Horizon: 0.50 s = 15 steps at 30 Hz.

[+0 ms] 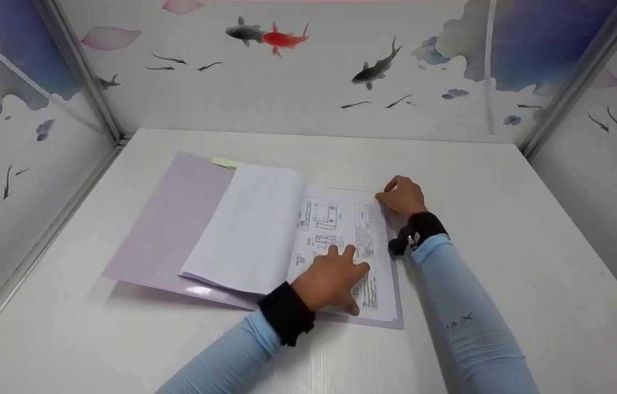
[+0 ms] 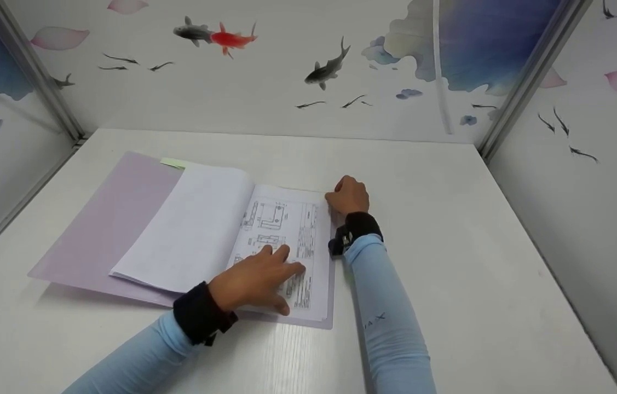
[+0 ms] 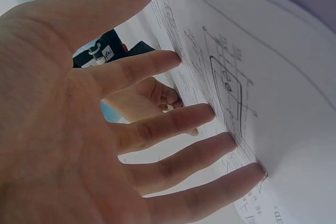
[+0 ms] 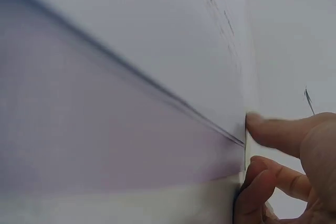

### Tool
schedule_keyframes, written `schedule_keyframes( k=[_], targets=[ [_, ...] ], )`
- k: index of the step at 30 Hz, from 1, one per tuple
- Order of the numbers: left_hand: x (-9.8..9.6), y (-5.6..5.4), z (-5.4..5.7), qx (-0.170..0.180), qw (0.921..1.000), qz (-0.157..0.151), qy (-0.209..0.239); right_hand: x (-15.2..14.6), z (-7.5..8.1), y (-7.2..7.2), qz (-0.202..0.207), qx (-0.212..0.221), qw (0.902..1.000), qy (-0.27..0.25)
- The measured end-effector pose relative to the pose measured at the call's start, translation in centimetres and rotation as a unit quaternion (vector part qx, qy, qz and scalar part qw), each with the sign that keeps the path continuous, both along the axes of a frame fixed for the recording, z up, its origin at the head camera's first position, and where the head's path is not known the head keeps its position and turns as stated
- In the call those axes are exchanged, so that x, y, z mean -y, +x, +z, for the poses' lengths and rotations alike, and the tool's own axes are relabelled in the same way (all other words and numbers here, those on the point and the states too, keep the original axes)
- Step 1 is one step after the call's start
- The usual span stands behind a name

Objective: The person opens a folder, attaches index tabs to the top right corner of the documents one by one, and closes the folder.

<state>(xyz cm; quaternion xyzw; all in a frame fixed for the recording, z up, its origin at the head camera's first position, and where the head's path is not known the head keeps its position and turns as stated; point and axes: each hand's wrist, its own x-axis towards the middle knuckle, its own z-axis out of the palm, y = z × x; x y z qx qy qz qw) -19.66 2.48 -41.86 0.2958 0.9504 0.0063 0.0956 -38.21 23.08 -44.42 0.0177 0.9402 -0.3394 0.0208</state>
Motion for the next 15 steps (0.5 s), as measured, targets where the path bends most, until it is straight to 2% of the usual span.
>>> schedule_keyframes(
  k=[8,12,15],
  targets=[
    [0.0,0.0,0.2,-0.002,1.0,-0.002,0.004,-0.3,0.2,-0.4,-0.003,0.013,0.9999,-0.004],
    [0.0,0.1,0.2,-0.008,1.0,-0.003,0.0,-0.8,0.6,-0.3,0.022,0.022,0.9995,-0.007],
    [0.1,0.2,0.1,-0.01,0.9999,-0.005,-0.002,-1.4,1.0,0.3,0.038,0.04,0.9983,-0.016]
  ],
)
